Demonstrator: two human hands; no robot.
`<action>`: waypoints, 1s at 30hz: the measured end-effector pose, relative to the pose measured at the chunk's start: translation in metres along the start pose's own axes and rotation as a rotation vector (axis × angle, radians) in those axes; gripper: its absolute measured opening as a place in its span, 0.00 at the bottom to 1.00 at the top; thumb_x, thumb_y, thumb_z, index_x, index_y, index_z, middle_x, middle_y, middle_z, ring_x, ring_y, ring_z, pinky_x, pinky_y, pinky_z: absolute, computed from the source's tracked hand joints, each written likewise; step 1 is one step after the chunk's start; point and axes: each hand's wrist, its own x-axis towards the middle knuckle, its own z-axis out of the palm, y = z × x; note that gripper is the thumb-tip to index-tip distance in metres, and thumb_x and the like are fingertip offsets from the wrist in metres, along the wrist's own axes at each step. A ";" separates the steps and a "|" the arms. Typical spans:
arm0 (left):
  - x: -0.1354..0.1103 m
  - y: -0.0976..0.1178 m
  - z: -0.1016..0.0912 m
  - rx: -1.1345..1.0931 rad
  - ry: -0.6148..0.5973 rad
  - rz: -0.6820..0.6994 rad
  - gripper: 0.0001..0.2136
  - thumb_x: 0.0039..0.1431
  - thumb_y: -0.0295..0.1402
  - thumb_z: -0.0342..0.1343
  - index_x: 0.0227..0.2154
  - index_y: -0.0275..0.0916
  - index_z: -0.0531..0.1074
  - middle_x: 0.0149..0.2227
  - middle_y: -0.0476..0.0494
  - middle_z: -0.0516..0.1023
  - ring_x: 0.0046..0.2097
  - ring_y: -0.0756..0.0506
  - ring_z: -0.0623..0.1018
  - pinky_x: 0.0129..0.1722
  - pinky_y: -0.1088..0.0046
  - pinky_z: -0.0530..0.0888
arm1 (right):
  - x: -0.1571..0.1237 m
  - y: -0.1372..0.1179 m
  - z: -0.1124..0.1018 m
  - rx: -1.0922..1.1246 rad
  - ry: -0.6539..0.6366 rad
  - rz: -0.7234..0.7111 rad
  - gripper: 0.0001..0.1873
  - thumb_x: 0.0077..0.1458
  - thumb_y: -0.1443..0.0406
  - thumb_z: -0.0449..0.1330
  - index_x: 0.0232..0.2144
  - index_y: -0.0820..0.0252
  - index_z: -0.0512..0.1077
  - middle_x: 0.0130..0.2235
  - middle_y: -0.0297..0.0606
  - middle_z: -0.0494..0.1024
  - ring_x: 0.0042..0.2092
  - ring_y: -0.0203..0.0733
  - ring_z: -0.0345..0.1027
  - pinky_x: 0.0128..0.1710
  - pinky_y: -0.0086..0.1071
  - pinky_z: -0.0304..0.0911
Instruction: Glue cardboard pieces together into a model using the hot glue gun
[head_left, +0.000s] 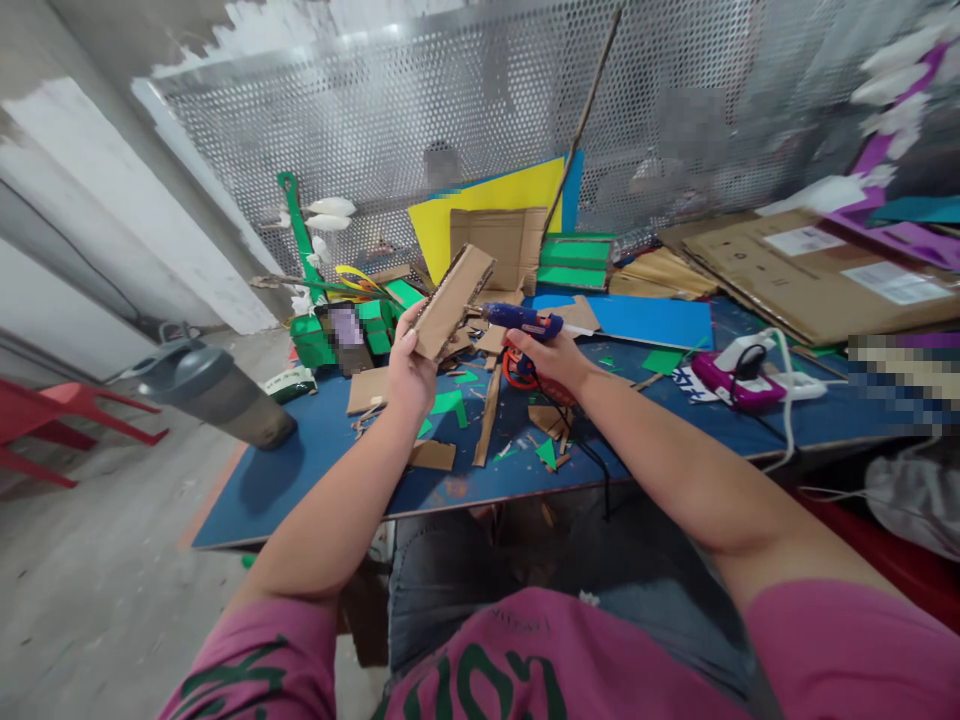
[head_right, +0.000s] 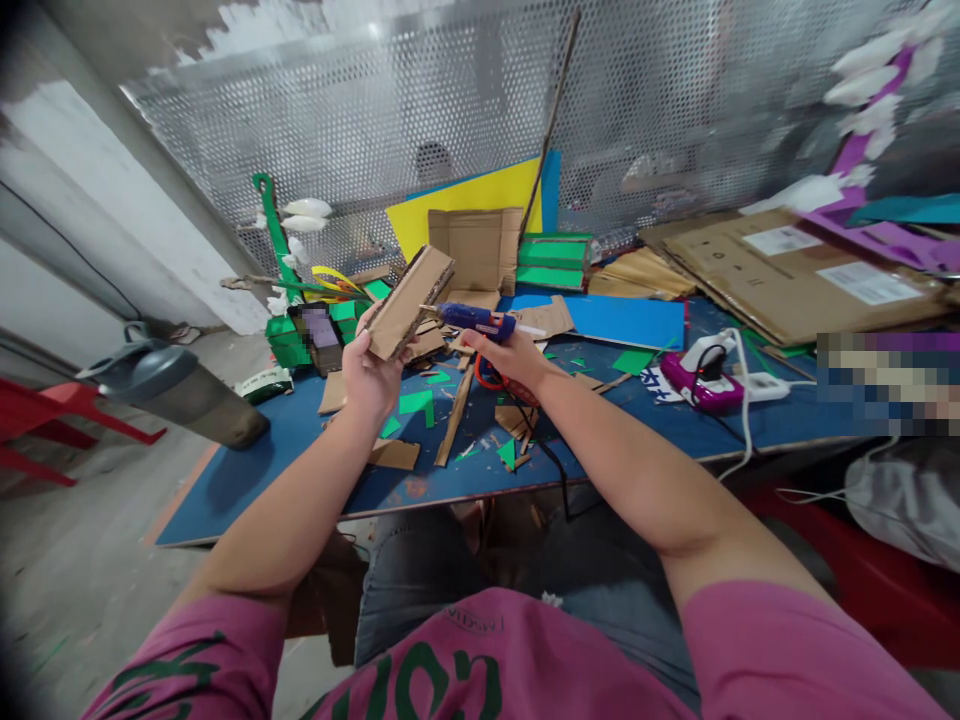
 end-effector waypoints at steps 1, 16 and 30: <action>0.000 0.000 0.000 0.001 -0.004 0.001 0.27 0.61 0.52 0.60 0.60 0.49 0.77 0.65 0.40 0.80 0.54 0.37 0.85 0.42 0.65 0.82 | 0.000 -0.001 0.001 0.003 0.005 0.001 0.31 0.62 0.36 0.66 0.38 0.56 0.85 0.39 0.40 0.87 0.44 0.50 0.80 0.47 0.41 0.75; 0.000 -0.002 -0.002 -0.010 -0.015 -0.003 0.26 0.62 0.51 0.59 0.61 0.49 0.76 0.63 0.41 0.81 0.51 0.38 0.86 0.40 0.67 0.80 | -0.002 -0.003 0.001 -0.037 -0.007 -0.014 0.27 0.60 0.39 0.68 0.40 0.55 0.84 0.35 0.38 0.82 0.39 0.48 0.75 0.43 0.41 0.73; 0.001 -0.004 -0.003 -0.008 -0.011 -0.016 0.28 0.63 0.53 0.60 0.62 0.50 0.76 0.60 0.41 0.83 0.49 0.38 0.87 0.41 0.64 0.81 | -0.002 0.002 0.000 -0.045 -0.057 -0.003 0.26 0.60 0.40 0.69 0.41 0.55 0.85 0.37 0.40 0.86 0.42 0.52 0.79 0.42 0.42 0.75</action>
